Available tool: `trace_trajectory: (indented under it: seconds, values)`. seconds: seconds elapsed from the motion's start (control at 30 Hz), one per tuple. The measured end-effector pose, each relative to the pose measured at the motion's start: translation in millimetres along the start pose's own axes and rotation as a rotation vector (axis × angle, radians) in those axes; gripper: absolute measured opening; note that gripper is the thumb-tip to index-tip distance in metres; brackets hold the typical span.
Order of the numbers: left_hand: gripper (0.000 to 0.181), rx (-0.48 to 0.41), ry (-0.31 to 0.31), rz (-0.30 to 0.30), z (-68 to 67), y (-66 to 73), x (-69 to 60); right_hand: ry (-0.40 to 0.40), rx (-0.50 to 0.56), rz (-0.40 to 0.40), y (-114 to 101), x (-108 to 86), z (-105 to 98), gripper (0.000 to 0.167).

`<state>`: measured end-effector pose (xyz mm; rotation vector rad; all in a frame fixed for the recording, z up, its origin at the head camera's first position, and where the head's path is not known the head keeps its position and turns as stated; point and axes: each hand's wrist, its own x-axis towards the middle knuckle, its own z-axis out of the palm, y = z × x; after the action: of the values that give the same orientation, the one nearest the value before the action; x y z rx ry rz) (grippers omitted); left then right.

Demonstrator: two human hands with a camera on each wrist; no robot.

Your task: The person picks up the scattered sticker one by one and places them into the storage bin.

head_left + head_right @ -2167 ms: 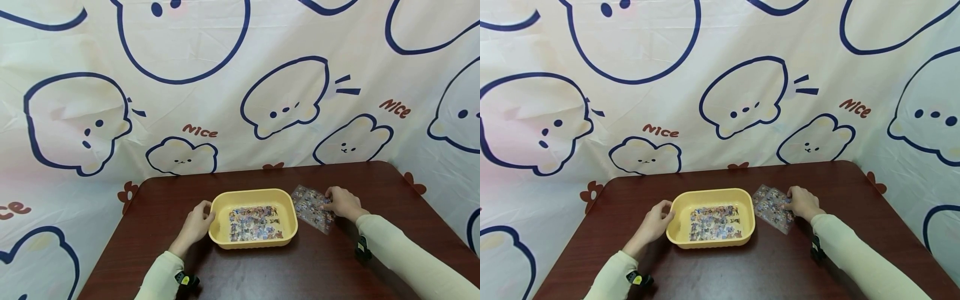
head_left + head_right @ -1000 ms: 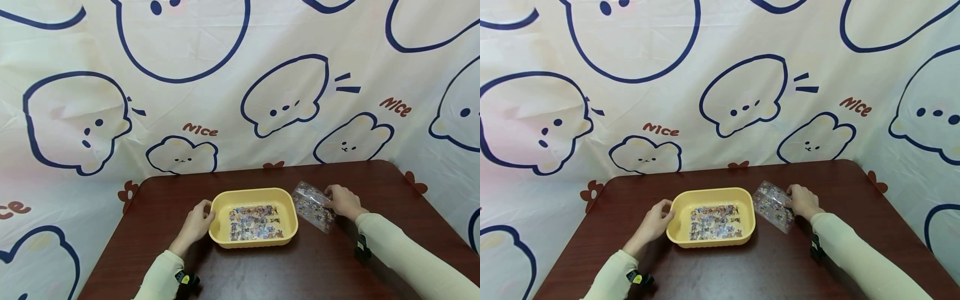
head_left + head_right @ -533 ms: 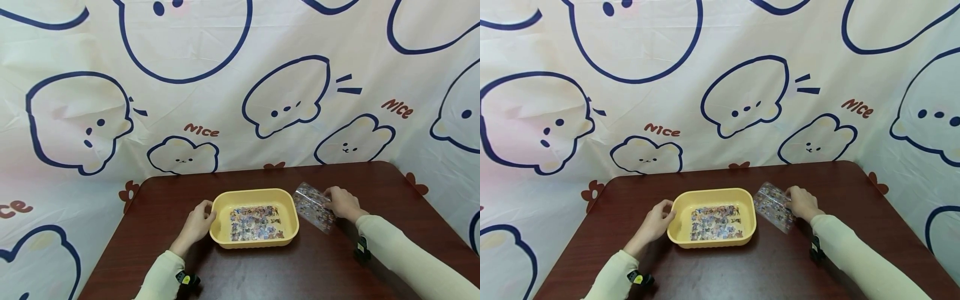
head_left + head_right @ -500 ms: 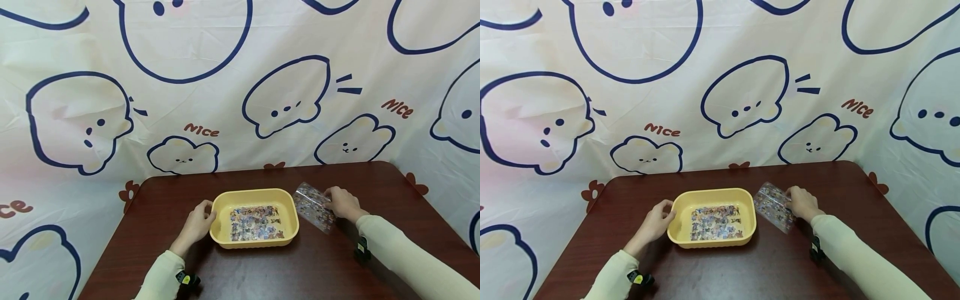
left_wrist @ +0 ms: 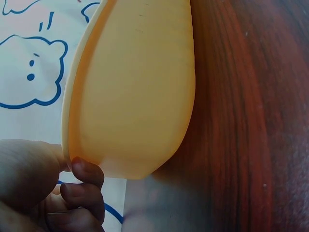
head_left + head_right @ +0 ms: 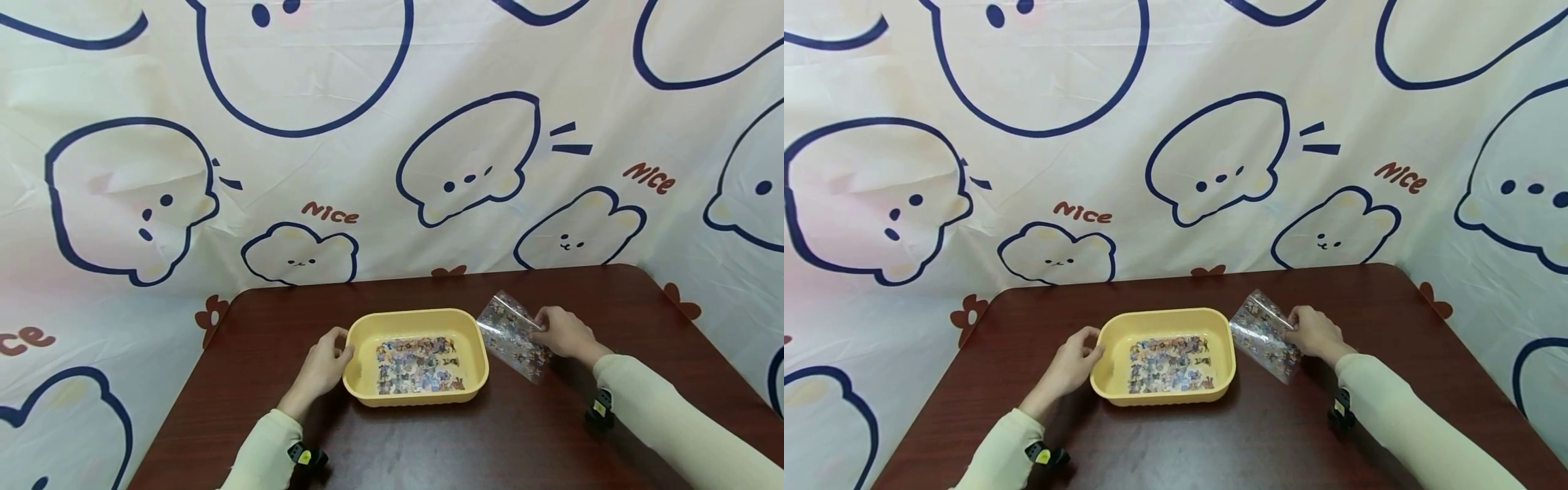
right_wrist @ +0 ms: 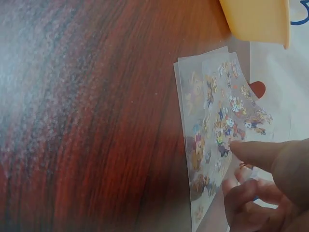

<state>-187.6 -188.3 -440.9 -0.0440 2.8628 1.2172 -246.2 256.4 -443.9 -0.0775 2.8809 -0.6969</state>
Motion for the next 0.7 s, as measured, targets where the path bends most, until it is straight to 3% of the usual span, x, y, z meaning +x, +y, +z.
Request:
trace_trajectory:
  seconds: [0.4, 0.7]
  values:
    - [0.028, -0.004, 0.007, 0.009, 1.1, -0.9, 0.2, 0.007, 0.064, -0.026, 7.5, -6.2, 0.2, 0.057]
    - [0.028, -0.008, 0.01, -0.002, 1.1, -0.7, -0.3, 0.043, 0.177, -0.071, 9.1, -10.1, 1.5, 0.028]
